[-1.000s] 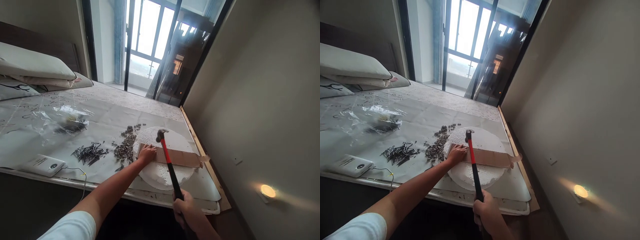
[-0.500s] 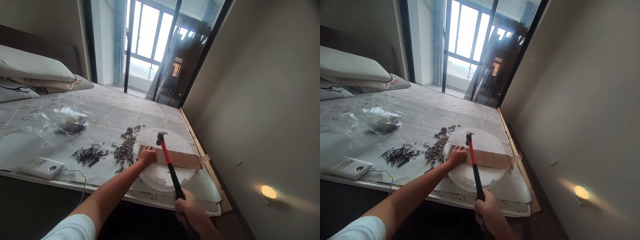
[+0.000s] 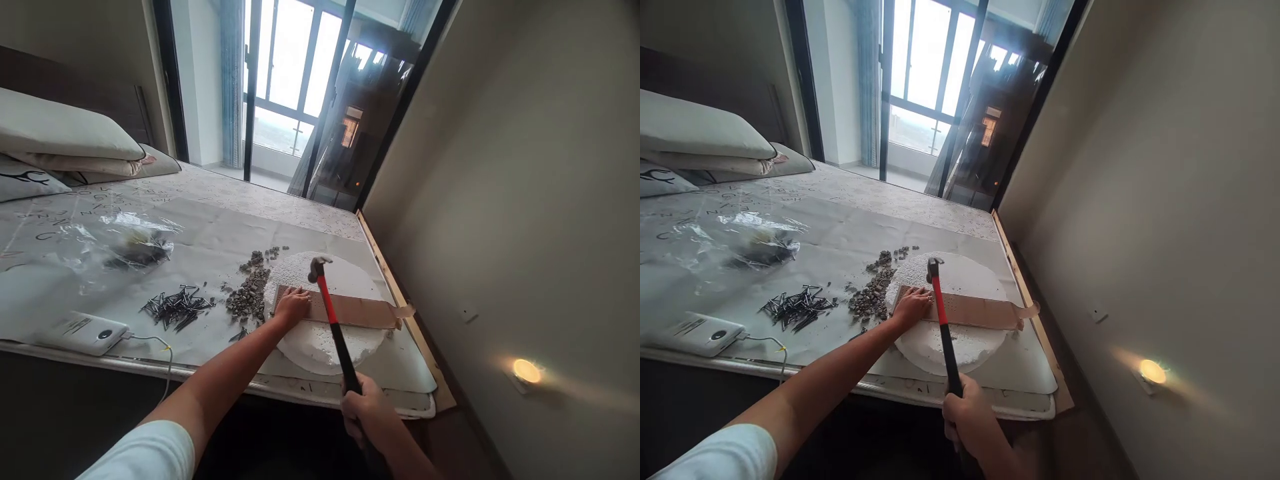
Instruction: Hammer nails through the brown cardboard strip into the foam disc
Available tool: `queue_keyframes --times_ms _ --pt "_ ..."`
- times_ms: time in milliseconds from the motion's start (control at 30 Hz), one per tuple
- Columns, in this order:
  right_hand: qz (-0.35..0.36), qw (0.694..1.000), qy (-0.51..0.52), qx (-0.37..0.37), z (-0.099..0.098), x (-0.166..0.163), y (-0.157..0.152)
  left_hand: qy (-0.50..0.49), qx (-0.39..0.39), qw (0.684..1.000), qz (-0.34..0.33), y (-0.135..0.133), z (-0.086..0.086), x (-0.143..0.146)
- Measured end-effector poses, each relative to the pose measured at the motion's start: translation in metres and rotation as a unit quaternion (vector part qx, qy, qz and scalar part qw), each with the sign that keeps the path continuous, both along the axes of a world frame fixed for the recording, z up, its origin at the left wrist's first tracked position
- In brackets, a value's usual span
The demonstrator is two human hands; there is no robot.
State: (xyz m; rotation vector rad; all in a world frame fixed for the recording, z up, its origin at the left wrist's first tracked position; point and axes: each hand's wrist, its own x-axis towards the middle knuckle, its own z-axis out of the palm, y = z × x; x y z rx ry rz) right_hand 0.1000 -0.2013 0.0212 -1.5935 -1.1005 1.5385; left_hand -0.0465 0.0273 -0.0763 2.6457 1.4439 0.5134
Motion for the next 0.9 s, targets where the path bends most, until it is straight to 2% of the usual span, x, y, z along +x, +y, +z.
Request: queue_keyframes --times_ms 100,267,467,600,667,767,900 --pt "0.008 1.0 -0.001 -0.028 0.001 0.0 -0.001 -0.009 0.002 1.0 -0.005 -0.002 0.003 0.001" --pt "-0.013 0.999 0.015 0.028 0.003 0.003 -0.004 -0.014 0.003 1.0 0.008 -0.001 0.003 0.006" --pt "0.013 0.999 0.014 -0.031 -0.006 -0.003 -0.004 -0.015 0.008 1.0 -0.013 -0.003 0.001 0.003" --pt "0.007 1.0 0.024 0.013 0.001 0.0 -0.008 -0.021 0.022 0.999 -0.023 -0.003 -0.001 0.002" --pt "-0.002 0.999 0.029 0.018 0.0 0.001 -0.006 -0.041 0.007 0.999 -0.018 -0.002 -0.001 0.001" --pt "0.002 0.999 0.032 -0.015 -0.014 0.002 0.0 -0.092 -0.047 0.995 -0.003 0.003 0.004 -0.003" --pt "0.016 0.999 0.036 -0.027 -0.029 0.004 0.007 -0.198 -0.132 0.971 0.024 0.01 0.013 -0.009"
